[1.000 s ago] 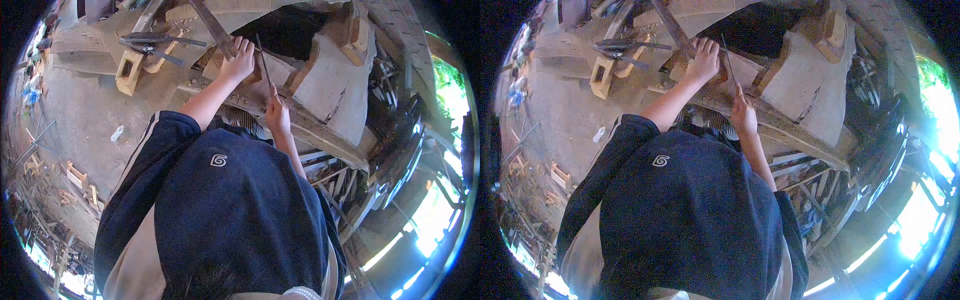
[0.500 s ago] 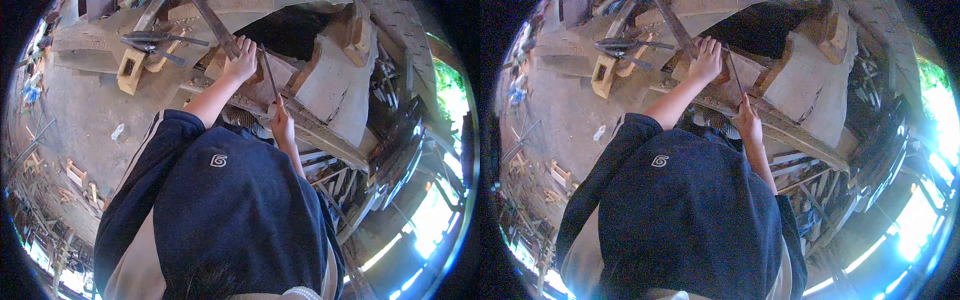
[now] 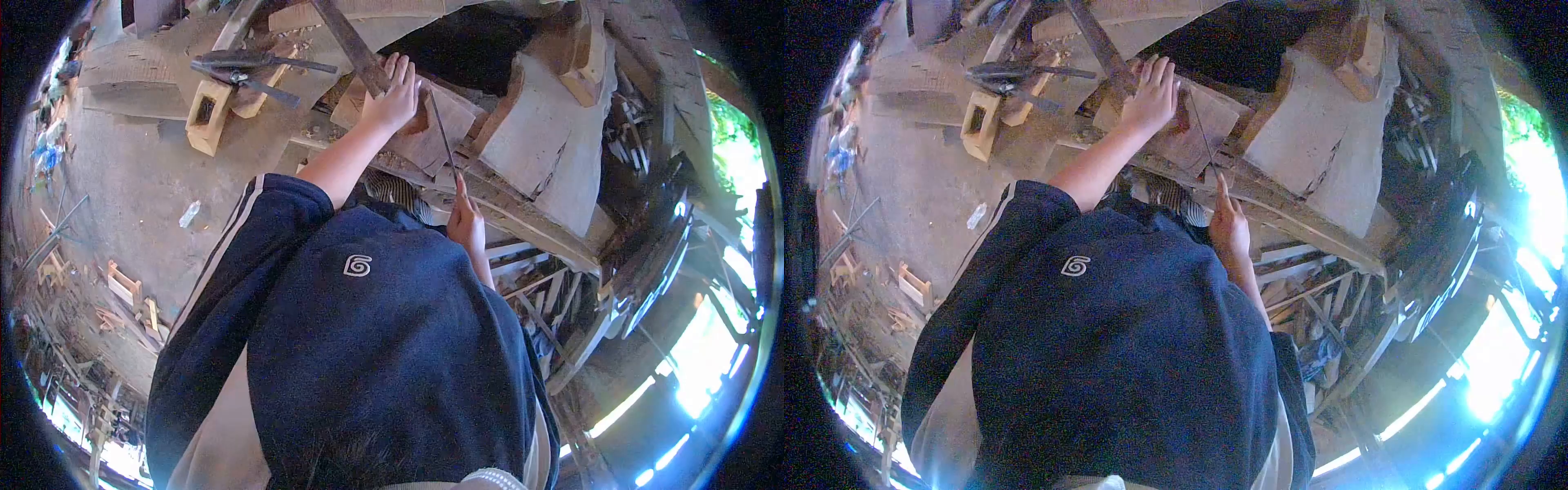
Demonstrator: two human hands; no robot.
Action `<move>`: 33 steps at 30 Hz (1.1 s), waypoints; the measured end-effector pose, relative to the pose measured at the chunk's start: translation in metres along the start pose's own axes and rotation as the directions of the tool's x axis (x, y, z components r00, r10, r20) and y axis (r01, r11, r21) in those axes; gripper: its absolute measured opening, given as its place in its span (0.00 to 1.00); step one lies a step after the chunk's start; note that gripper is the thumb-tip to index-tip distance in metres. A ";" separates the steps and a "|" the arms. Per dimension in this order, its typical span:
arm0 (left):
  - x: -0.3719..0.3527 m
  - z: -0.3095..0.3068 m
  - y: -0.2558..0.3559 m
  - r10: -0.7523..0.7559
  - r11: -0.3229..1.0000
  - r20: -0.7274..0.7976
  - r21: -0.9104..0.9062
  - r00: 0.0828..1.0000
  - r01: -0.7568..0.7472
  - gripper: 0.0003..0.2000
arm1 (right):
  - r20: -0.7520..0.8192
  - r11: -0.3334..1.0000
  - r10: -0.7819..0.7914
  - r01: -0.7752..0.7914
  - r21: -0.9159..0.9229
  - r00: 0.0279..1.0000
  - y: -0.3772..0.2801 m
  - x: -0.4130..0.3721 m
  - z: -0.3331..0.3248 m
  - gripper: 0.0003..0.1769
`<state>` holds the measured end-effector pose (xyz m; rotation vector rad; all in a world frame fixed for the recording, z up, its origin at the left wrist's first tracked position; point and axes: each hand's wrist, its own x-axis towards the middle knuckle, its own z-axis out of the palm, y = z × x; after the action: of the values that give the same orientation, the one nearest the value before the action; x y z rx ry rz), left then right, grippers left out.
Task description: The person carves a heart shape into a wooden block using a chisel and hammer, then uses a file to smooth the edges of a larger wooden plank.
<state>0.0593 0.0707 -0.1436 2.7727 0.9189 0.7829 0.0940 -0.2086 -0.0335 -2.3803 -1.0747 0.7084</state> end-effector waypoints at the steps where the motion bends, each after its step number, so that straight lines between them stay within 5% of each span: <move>1: -0.002 0.002 -0.001 0.000 1.000 0.002 0.001 1.000 0.000 0.18 | 0.029 1.000 0.022 -0.022 -0.023 0.999 0.000 0.006 0.002 0.35; 3: -0.003 0.002 -0.003 0.009 1.000 0.118 0.001 0.993 -0.009 0.21 | 0.059 0.998 0.042 -0.040 -0.043 0.997 -0.005 0.023 0.005 0.36; 12: 0.003 -0.007 -0.001 0.014 0.996 0.058 0.082 0.998 -0.019 0.23 | -0.042 0.997 -0.072 0.071 -0.021 0.997 -0.030 0.082 0.016 0.33; 15: 0.002 -0.001 -0.001 -0.029 0.995 0.177 -0.086 0.984 0.045 0.24 | -0.044 0.997 -0.071 0.070 -0.029 0.997 -0.028 0.076 0.015 0.32; 18: 0.002 -0.002 0.003 -0.024 1.000 0.049 0.017 0.999 0.023 0.23 | 0.033 1.000 -0.025 0.026 -0.008 0.999 -0.020 0.056 0.012 0.36; 24: 0.003 0.002 0.002 -0.001 0.999 0.022 0.034 1.000 0.000 0.22 | -0.007 0.999 -0.024 0.025 0.042 1.000 -0.001 -0.002 0.001 0.35; 33: 0.006 -0.008 -0.001 0.029 0.998 0.160 0.057 0.987 -0.038 0.22 | 0.068 0.999 0.029 -0.031 0.029 0.997 -0.020 0.014 -0.007 0.32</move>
<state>0.0587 0.0745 -0.1346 2.8593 0.8826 0.5373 0.0951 -0.1865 -0.0203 -2.3669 -1.0492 0.8152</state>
